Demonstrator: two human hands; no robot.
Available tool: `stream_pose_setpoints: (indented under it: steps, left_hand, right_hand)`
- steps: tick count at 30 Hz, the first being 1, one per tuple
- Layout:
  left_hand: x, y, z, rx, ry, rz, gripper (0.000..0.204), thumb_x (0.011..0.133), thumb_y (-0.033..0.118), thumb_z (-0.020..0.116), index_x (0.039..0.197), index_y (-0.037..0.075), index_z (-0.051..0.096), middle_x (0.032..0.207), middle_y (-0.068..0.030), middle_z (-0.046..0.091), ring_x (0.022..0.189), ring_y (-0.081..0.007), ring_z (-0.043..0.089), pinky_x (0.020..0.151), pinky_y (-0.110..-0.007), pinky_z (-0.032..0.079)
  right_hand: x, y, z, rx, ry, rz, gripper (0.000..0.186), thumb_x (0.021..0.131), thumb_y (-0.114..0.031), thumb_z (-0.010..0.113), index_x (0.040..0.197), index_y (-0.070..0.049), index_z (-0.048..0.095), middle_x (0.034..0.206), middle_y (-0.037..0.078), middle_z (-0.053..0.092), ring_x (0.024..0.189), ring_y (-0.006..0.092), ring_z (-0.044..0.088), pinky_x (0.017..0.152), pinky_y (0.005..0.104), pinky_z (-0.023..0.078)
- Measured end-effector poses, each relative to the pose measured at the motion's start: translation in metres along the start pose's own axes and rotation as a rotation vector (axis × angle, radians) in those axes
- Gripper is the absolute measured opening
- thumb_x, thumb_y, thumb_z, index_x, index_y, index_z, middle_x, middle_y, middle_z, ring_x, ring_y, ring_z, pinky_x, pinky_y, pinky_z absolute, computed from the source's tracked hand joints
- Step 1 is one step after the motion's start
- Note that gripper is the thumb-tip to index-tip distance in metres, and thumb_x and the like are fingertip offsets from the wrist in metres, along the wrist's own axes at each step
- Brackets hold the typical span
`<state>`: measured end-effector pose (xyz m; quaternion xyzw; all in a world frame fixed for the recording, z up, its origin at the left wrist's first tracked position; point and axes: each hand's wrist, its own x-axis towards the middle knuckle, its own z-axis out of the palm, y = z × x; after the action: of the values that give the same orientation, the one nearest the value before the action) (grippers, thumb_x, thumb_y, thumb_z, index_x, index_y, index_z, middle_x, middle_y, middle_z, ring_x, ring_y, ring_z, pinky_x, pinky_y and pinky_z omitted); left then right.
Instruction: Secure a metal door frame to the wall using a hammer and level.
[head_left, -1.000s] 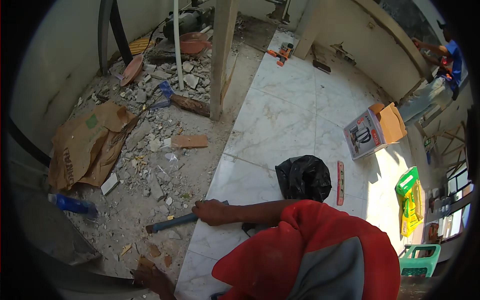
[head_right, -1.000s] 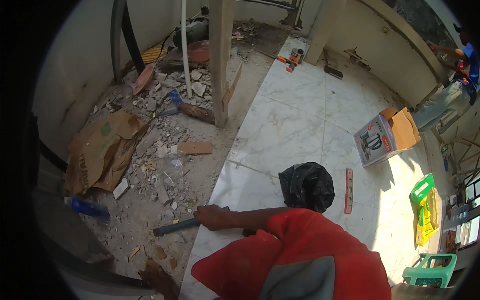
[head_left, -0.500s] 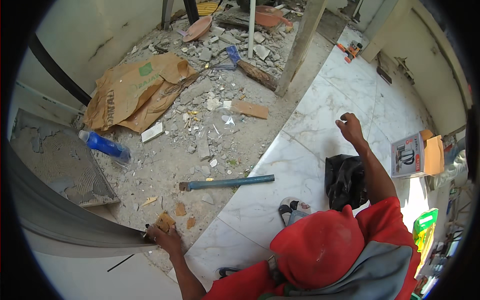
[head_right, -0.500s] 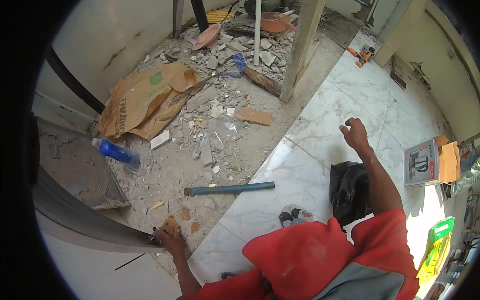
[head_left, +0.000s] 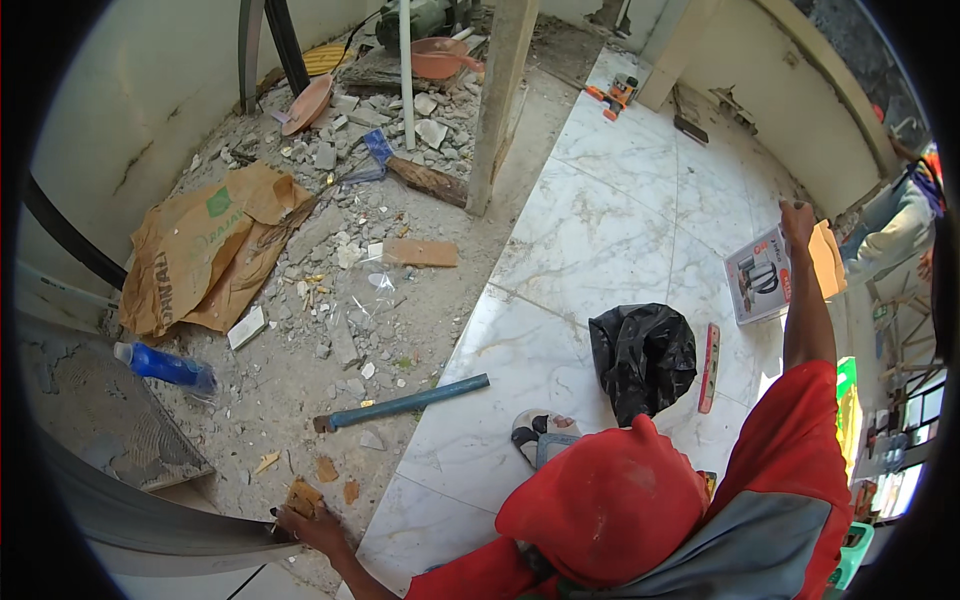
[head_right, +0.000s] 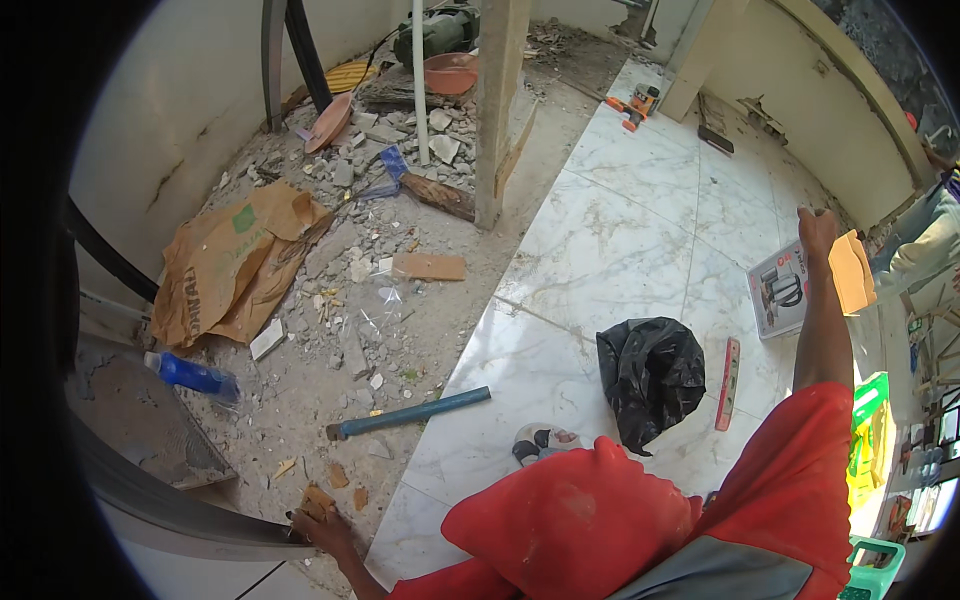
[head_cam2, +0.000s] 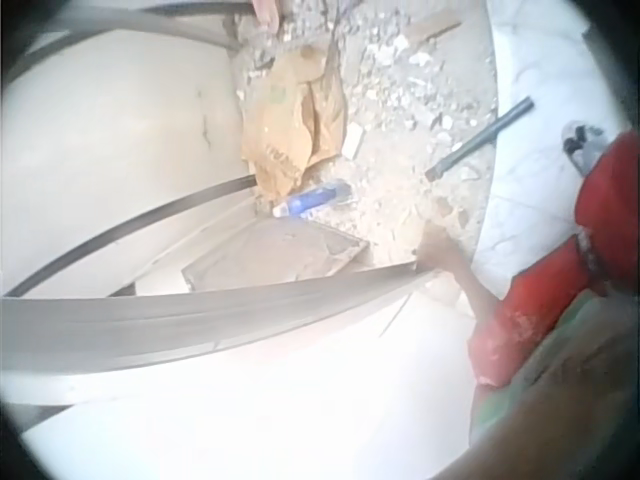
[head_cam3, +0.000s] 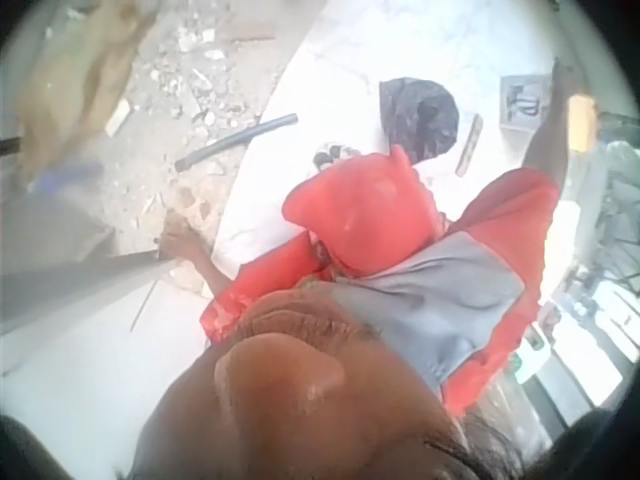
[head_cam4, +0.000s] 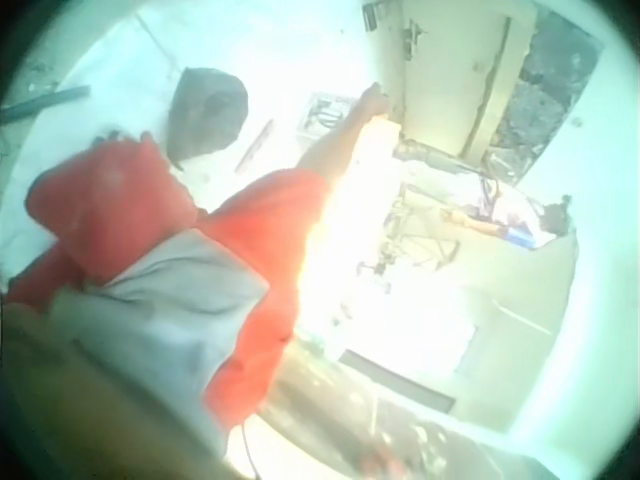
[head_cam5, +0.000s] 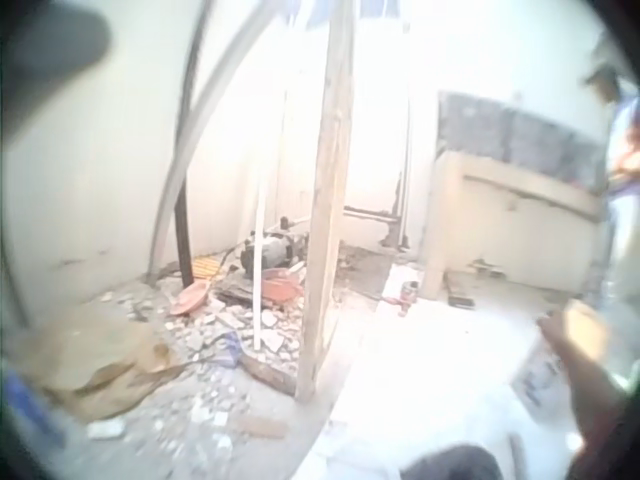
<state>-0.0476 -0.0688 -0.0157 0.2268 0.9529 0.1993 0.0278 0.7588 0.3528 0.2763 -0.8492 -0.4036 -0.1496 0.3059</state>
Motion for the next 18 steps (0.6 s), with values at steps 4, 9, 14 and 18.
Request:
stream_pose_setpoints:
  steps: [4, 9, 14, 18]
  left_hand:
    - [0.000, -0.003, 0.001, -0.030, 0.004, -0.007, 0.077, 0.072, 0.006, 0.070, 0.136, -0.011, 0.030, 0.144, -0.0294, 0.028, 0.136, -0.0411, 0.025, 0.113, -0.043, 0.021]
    - [0.000, -0.006, 0.022, 0.094, 0.055, 0.115, 0.076, 0.079, 0.014, 0.066, 0.139, -0.010, 0.025, 0.142, -0.0290, 0.029, 0.136, -0.0407, 0.025, 0.112, -0.043, 0.023]
    - [-0.004, -0.022, 0.023, -0.084, 0.012, 0.060, 0.074, 0.081, 0.014, 0.064, 0.141, -0.009, 0.025, 0.147, -0.0283, 0.023, 0.139, -0.0401, 0.019, 0.114, -0.044, 0.018]
    - [-0.005, -0.018, 0.013, -0.002, 0.045, 0.041, 0.072, 0.082, 0.012, 0.064, 0.140, -0.008, 0.027, 0.147, -0.0280, 0.025, 0.138, -0.0403, 0.022, 0.114, -0.043, 0.019]
  right_hand:
    - [0.025, 0.018, -0.011, 0.074, 0.068, 0.079, 0.045, 0.072, -0.030, 0.068, 0.097, 0.008, 0.062, 0.094, 0.023, 0.066, 0.089, 0.0327, 0.063, 0.081, 0.0406, 0.048]
    - [0.028, 0.040, -0.046, 0.220, 0.127, 0.091, 0.038, 0.073, -0.030, 0.067, 0.079, 0.007, 0.061, 0.067, 0.015, 0.063, 0.049, 0.0242, 0.059, 0.052, 0.0379, 0.047]
    - [0.055, 0.043, -0.006, 0.095, 0.358, -0.022, 0.044, 0.071, -0.030, 0.067, 0.084, 0.011, 0.062, 0.076, 0.023, 0.065, 0.068, 0.0321, 0.066, 0.066, 0.0395, 0.051]
    - [0.028, 0.013, -0.020, 0.197, 0.083, 0.128, 0.048, 0.076, -0.027, 0.069, 0.103, 0.009, 0.055, 0.086, 0.015, 0.059, 0.060, 0.0212, 0.057, 0.047, 0.0329, 0.045]
